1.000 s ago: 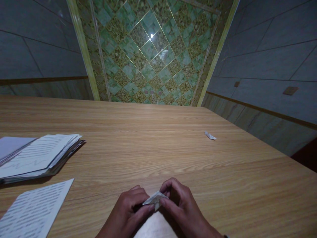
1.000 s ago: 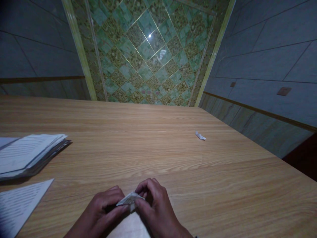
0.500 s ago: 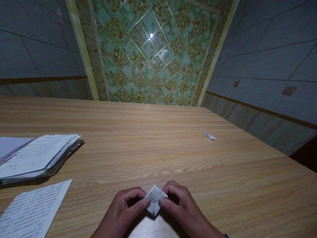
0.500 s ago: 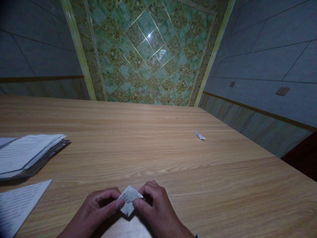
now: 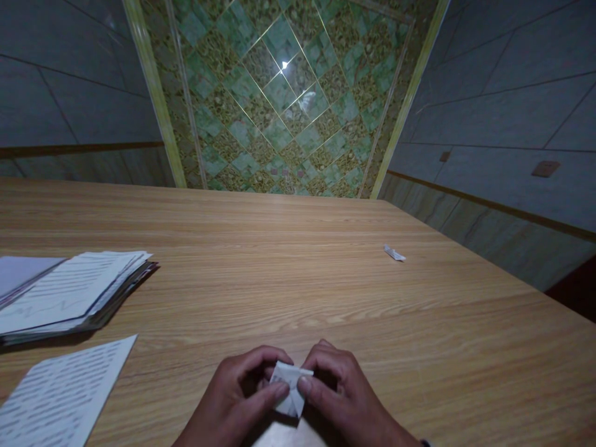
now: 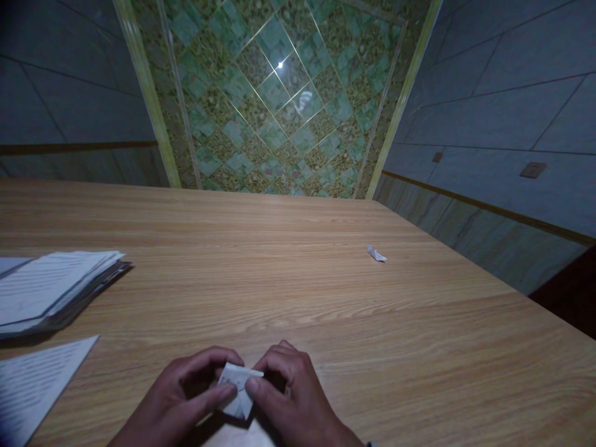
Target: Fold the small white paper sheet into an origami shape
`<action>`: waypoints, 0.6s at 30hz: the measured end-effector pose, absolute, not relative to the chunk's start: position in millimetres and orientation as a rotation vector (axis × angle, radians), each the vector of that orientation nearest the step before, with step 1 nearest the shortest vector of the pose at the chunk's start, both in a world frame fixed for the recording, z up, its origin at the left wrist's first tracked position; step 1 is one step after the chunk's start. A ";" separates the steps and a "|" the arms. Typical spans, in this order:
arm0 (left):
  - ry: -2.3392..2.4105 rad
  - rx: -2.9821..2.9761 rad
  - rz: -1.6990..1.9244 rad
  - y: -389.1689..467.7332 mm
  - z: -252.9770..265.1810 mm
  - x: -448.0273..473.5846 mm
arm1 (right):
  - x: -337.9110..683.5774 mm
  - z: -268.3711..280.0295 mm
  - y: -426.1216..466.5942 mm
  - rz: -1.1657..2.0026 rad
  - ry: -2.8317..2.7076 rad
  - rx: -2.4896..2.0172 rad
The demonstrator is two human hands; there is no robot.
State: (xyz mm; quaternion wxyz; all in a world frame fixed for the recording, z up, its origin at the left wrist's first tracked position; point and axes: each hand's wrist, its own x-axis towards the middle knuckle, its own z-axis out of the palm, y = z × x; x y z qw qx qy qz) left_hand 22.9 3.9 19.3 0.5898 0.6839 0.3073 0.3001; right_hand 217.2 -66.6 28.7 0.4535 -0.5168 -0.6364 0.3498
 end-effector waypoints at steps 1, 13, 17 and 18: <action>0.705 1.514 0.691 3.2 18.0 23.7 | 216.9 28.3 -66.5 0.886 -1.531 -1.284; 0.705 1.368 0.738 3.3 14.1 25.7 | 211.1 30.3 -66.8 1.039 -1.364 -1.274; 0.594 1.291 0.738 3.4 5.6 28.2 | 205.5 25.3 -65.8 0.902 -1.449 -1.343; 0.571 1.316 0.733 2.9 4.4 28.4 | 205.4 24.3 -65.6 0.841 -1.492 -1.349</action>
